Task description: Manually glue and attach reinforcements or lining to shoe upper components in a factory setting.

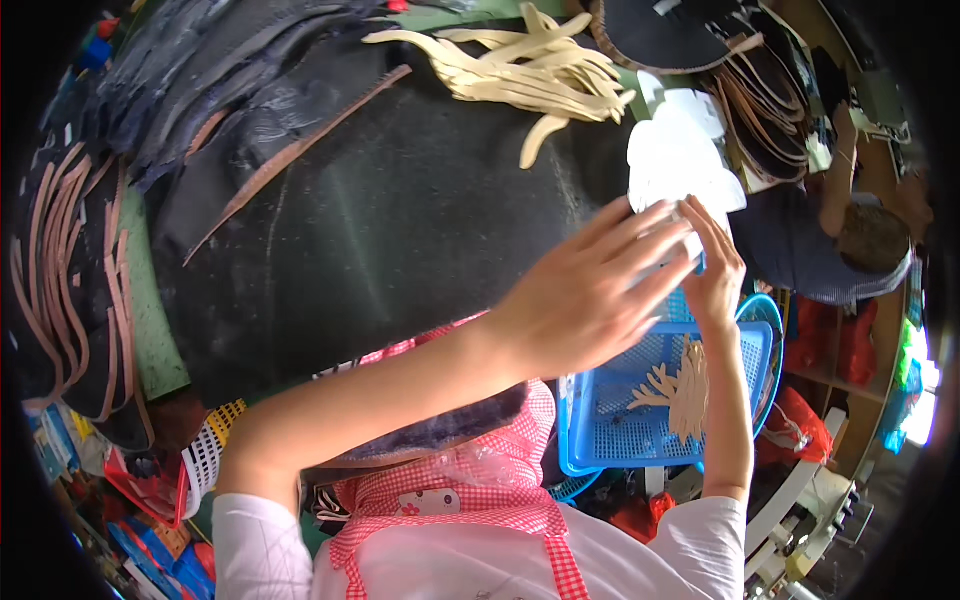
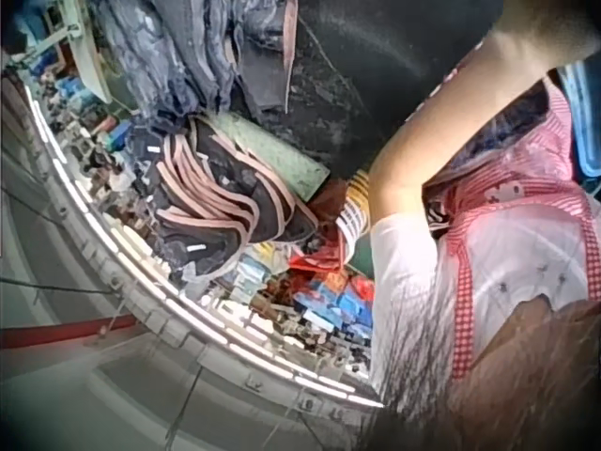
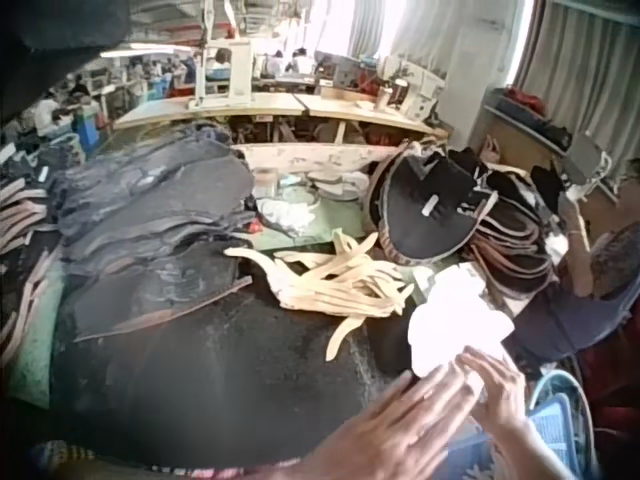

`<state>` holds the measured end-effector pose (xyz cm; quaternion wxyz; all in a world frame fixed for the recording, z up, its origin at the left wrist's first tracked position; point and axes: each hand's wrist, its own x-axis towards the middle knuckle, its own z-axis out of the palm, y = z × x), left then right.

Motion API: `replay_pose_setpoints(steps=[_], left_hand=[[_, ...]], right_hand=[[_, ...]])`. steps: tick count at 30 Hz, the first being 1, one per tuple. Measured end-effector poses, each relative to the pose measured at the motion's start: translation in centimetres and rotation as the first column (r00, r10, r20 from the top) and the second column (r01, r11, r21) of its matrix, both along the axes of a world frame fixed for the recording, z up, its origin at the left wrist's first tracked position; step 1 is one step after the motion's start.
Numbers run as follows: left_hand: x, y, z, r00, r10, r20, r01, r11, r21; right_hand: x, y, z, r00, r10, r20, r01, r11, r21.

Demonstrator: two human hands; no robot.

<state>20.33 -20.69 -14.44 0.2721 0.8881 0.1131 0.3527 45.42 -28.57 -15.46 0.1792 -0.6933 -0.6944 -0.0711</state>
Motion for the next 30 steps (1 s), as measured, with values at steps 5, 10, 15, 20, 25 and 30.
replay_pose_setpoints(steps=[5,10,15,20,25,30], left_hand=[[7.1,3.5,-4.2,0.920,0.199,-0.338,-0.103,0.954,0.282],[6.6,3.8,-4.7,0.960,0.157,-0.233,-0.131,0.984,0.121],[3.9,2.0,1.5,0.890,-0.266,0.369,0.443,0.324,-0.836],[-0.5,2.0,3.3,0.883,-0.241,0.403,0.438,0.112,-0.892],[-5.0,3.0,2.1,0.918,-0.219,0.332,0.361,0.111,-0.926],[-12.1,6.2,2.5,0.953,-0.188,0.240,0.253,0.054,-0.966]], right_hand=[[9.2,-1.7,-0.6,0.974,-0.159,0.158,0.106,0.948,0.301],[17.8,-2.2,8.1,0.882,-0.459,0.109,0.282,0.699,0.657],[4.7,-2.3,7.1,0.970,-0.225,-0.095,0.242,0.932,0.269],[-6.4,1.6,7.5,0.986,0.099,-0.137,-0.069,0.975,0.211],[-3.3,2.6,7.4,0.727,-0.034,-0.686,0.239,0.949,0.206],[14.2,3.0,3.9,0.920,-0.258,-0.295,0.246,0.966,-0.079]])
